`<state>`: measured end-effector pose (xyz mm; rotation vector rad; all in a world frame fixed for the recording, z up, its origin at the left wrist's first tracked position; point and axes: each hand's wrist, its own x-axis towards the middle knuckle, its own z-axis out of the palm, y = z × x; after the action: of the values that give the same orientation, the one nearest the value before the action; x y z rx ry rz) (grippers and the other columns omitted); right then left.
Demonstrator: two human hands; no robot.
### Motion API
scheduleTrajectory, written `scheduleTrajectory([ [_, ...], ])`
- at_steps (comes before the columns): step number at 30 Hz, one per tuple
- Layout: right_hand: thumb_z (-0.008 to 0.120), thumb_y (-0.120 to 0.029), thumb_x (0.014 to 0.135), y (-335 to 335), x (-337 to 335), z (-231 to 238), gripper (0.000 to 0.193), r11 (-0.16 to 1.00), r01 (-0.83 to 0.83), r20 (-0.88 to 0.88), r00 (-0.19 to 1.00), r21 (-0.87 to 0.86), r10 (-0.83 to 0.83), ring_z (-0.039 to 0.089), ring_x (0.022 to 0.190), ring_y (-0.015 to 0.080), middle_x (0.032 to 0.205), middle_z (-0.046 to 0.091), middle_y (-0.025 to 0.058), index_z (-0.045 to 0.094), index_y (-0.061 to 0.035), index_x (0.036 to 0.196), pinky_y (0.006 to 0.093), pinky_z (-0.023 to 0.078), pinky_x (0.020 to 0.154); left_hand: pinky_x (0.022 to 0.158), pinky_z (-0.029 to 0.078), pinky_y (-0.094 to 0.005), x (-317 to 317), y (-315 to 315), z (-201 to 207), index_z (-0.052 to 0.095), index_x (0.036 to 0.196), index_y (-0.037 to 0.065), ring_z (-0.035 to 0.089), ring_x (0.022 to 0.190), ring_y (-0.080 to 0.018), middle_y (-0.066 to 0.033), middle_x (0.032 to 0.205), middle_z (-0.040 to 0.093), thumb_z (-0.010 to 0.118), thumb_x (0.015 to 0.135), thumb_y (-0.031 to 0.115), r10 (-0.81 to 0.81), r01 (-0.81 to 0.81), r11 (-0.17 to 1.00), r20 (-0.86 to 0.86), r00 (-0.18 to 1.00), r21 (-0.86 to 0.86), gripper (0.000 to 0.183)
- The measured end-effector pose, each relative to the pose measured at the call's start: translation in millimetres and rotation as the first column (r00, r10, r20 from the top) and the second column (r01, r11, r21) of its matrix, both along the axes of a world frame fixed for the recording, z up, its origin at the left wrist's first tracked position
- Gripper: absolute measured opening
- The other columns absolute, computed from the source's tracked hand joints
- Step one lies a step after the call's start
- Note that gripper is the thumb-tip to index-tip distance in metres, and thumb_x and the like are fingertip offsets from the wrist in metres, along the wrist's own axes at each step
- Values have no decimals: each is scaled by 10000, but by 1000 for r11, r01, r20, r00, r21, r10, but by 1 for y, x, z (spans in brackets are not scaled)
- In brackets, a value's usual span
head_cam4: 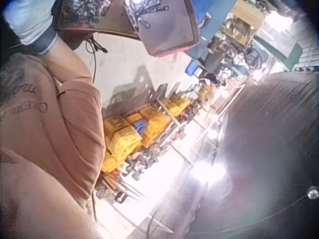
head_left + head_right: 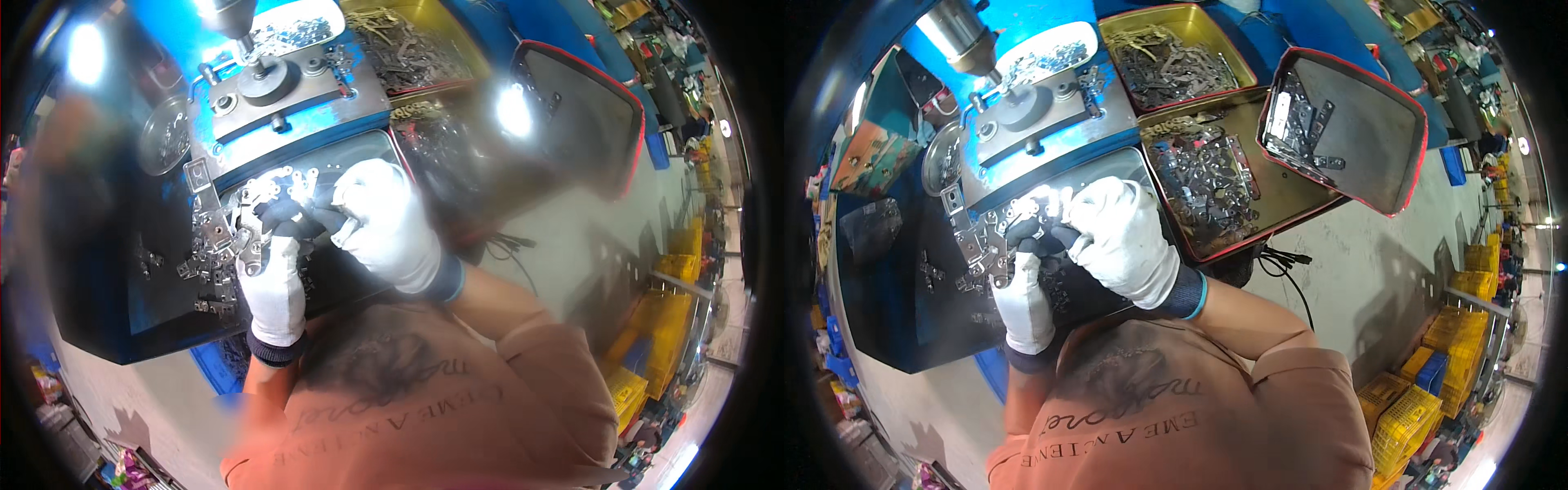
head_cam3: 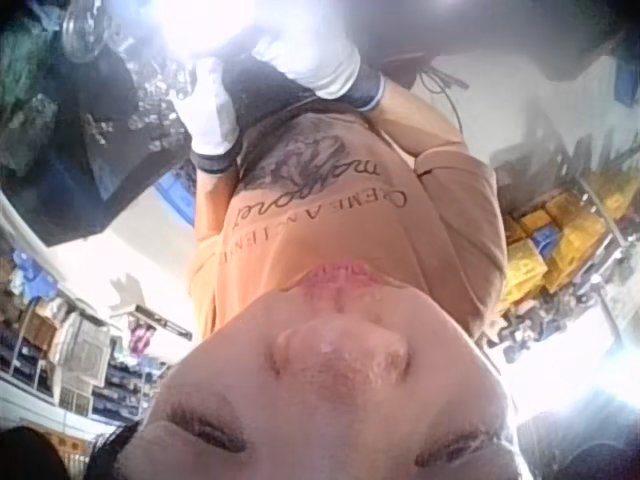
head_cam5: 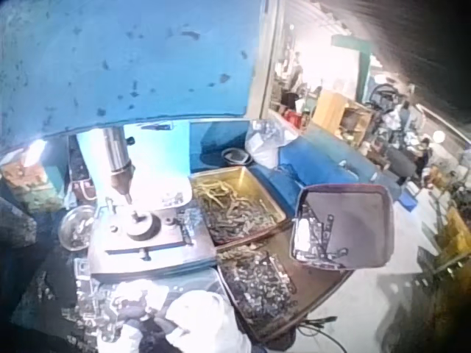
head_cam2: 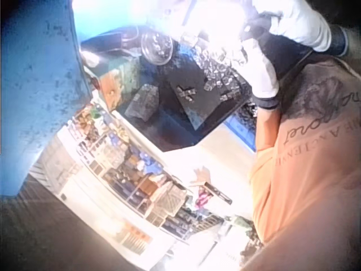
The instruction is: The person assembles small metal components using a mechanical press.
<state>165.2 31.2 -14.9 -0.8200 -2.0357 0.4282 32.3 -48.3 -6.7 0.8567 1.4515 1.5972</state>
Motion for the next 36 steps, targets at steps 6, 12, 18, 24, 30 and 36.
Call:
scheduleTrajectory([
  [6,643,-86,615,-1,12,17,170,984,-45,121,992,173,24,566,737,277,841,590,107,601,-60,778,396,446,647,677,464,-270,6,-2,-5,580,1058,2,574,817,-135,-62,980,599,457,899,39,-66,62,998,-177,982,-28,205],
  [12,649,-33,609,3,26,16,223,993,19,29,999,-119,-15,577,799,277,897,596,115,622,-37,830,372,475,690,843,452,-396,13,1,0,484,1086,17,556,944,-258,-115,1040,520,499,923,367,-357,285,933,458,814,219,387],
  [18,599,-85,651,26,74,25,137,886,65,50,998,-459,-47,607,699,310,790,623,141,632,-35,775,381,494,644,774,433,-393,8,7,-6,398,768,82,490,800,-213,-17,777,410,396,972,322,-396,352,918,445,803,182,315],
  [24,589,-247,716,66,164,-31,191,729,682,749,514,-61,-419,622,736,340,758,632,170,608,-63,764,440,489,670,765,390,-360,5,17,-20,395,742,101,510,820,-232,-54,773,478,373,979,344,-337,288,942,472,815,175,340],
  [30,605,-182,671,69,159,-17,259,768,590,716,646,-250,-263,584,730,359,761,608,189,604,-4,860,414,461,659,775,390,-363,6,21,-21,446,818,109,523,936,-239,-93,956,552,403,967,365,-252,160,963,526,812,215,299],
  [36,545,-17,774,28,85,27,160,721,-13,42,997,-693,59,540,690,123,753,594,78,625,5,911,256,440,660,791,406,-379,8,20,-28,481,862,78,547,948,-244,-108,980,570,430,959,356,-224,84,962,575,787,260,299],
])
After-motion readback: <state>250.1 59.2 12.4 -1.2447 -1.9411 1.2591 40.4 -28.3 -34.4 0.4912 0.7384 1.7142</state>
